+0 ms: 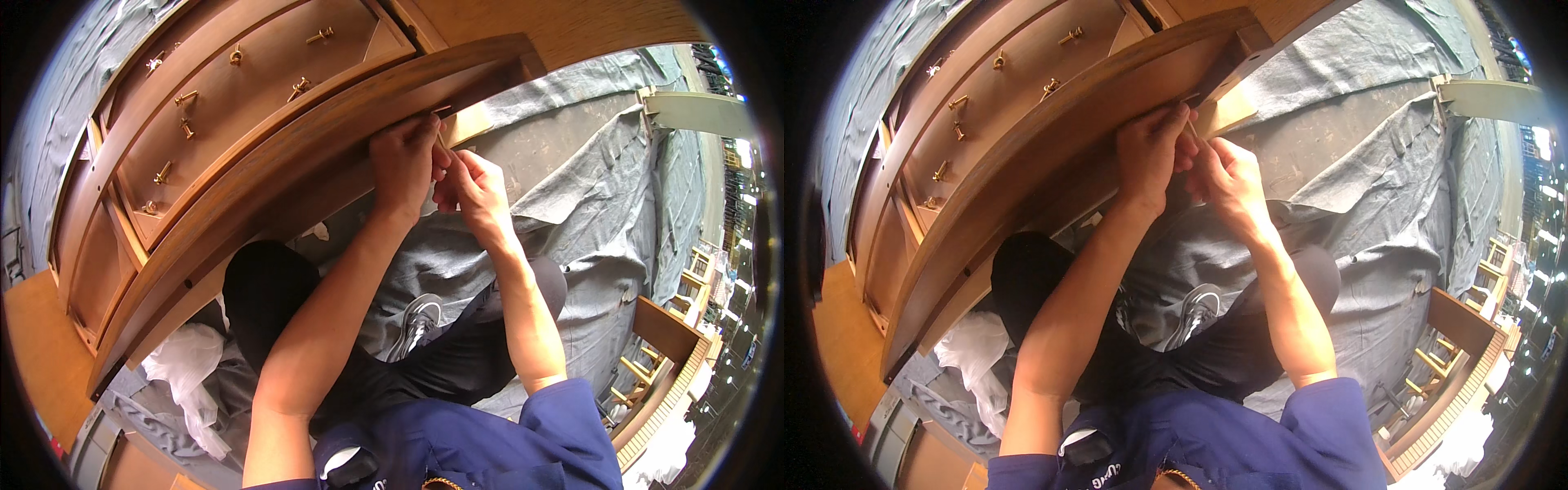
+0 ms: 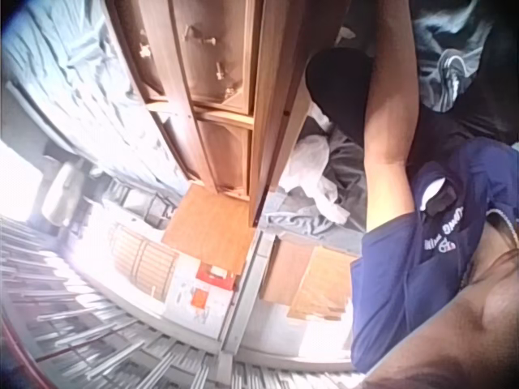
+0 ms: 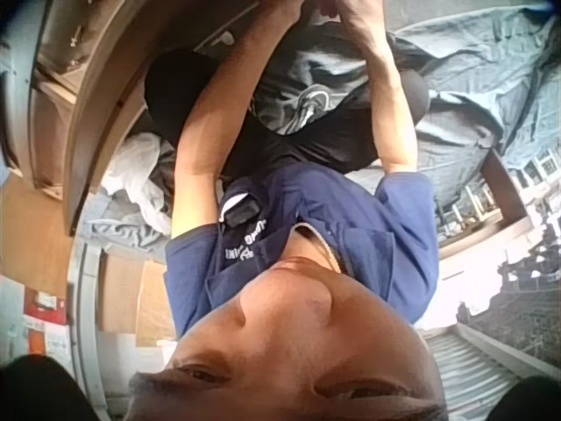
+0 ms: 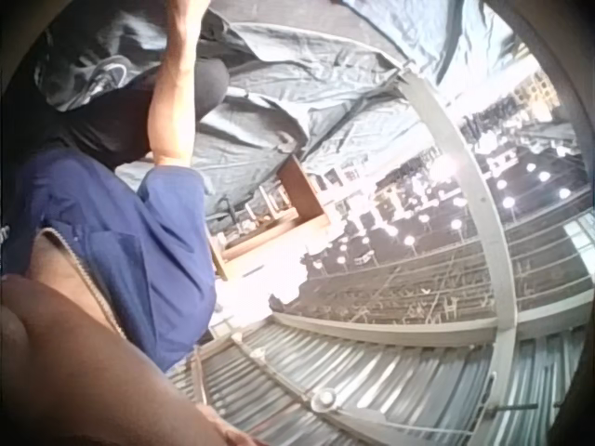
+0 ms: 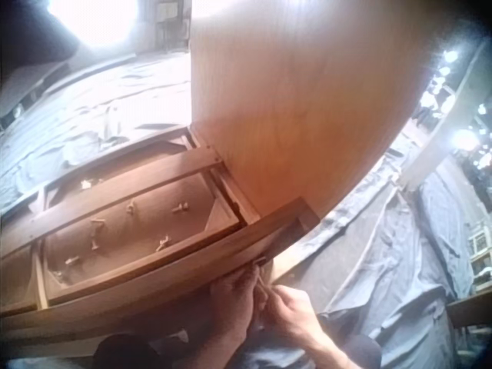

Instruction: The person sits on the floor and assembles a wooden cabinet by inserting and tightening screws into the underside of the structure using an Allen key. The person repositions the cabinet to access different screw locations and continues fastening components together.

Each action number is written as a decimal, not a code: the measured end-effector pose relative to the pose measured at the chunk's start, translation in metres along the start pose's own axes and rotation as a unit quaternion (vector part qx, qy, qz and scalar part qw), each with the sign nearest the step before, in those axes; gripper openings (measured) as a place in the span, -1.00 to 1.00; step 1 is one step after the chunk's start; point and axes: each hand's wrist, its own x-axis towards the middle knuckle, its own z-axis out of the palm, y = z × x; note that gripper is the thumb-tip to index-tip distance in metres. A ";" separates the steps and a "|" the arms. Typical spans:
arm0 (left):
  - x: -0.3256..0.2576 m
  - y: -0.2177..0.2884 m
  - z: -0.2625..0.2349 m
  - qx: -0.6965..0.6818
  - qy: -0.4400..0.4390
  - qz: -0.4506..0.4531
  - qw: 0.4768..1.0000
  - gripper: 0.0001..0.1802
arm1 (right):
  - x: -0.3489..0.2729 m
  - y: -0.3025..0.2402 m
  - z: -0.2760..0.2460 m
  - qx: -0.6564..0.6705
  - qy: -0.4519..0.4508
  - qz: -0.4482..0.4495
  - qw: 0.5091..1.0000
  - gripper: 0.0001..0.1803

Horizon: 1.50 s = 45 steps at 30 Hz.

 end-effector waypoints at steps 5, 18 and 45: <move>-0.006 0.004 0.003 -0.010 0.003 -0.033 0.999 -0.70 | 0.000 -0.001 -0.005 -0.054 0.015 0.006 0.998 -0.53; -0.005 -0.002 0.001 0.038 0.011 0.055 0.998 -0.70 | -0.006 -0.005 -0.001 -0.108 0.028 0.005 0.994 -0.49; -0.008 0.008 -0.005 0.093 -0.028 0.054 0.994 -0.68 | -0.036 -0.017 -0.005 -0.298 0.067 -0.187 0.934 -0.90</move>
